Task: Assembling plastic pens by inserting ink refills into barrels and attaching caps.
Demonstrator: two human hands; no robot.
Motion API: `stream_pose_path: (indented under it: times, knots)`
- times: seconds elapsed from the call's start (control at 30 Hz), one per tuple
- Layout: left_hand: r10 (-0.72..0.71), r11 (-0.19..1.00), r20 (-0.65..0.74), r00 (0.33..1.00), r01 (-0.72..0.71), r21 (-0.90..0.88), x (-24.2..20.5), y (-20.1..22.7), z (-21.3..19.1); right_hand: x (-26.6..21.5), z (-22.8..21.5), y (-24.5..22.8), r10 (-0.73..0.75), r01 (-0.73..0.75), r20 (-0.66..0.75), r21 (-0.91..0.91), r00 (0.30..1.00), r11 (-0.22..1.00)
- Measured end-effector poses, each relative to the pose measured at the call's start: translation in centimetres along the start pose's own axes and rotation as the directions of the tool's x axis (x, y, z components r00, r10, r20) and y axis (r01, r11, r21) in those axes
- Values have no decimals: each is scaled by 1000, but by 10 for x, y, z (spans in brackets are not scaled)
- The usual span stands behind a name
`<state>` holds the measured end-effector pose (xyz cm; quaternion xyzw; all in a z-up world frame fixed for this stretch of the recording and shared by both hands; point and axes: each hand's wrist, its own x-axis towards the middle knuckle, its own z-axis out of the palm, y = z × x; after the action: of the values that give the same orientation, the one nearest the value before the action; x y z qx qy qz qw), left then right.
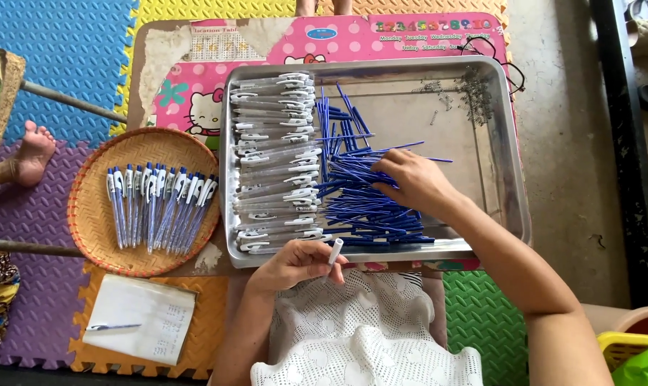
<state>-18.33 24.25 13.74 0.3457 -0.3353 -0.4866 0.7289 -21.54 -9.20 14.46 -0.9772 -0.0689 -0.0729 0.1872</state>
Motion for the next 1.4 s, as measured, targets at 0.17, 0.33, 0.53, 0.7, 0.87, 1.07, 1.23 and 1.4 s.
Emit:
stream_pose_path:
  times: [0.17, 0.33, 0.53, 0.7, 0.87, 1.07, 1.23, 1.4]
  knots:
    - [-9, 1000, 10, 1000, 9, -15, -1, 0, -1, 11, 4, 17, -9, 9, -11, -10, 1000, 1000]
    - [2, 1000, 12, 1000, -2, 6, -1, 1, 0, 14, -2, 2, -57, 57, -36, -18, 998, 998]
    - [-3, 999, 44, 999, 1, 40, -2, 0, -4, 51, 31, -45, -335, 327, -68, -105, 940, 939]
    - [2, 999, 63, 998, -4, 37, -2, -1, -7, 67, 61, -46, -393, 379, -48, -176, 918, 908]
    - [14, 1000, 65, 998, -13, -25, -3, -4, -5, 57, -13, -53, -130, 133, -41, 498, 991, 857]
    - [242, 962, -199, 950, -261, -77, 29, -2, -17, 3, -51, -48, -63, -55, 97, 876, 993, 479]
    - [350, 930, -298, 888, -367, -3, 68, 15, -1, -10, -84, -96, -37, -38, 74, 804, 997, 594]
    - [394, 907, -359, 846, -421, 2, 71, 9, 19, -25, -69, -98, 68, 125, -173, 884, 983, 450]
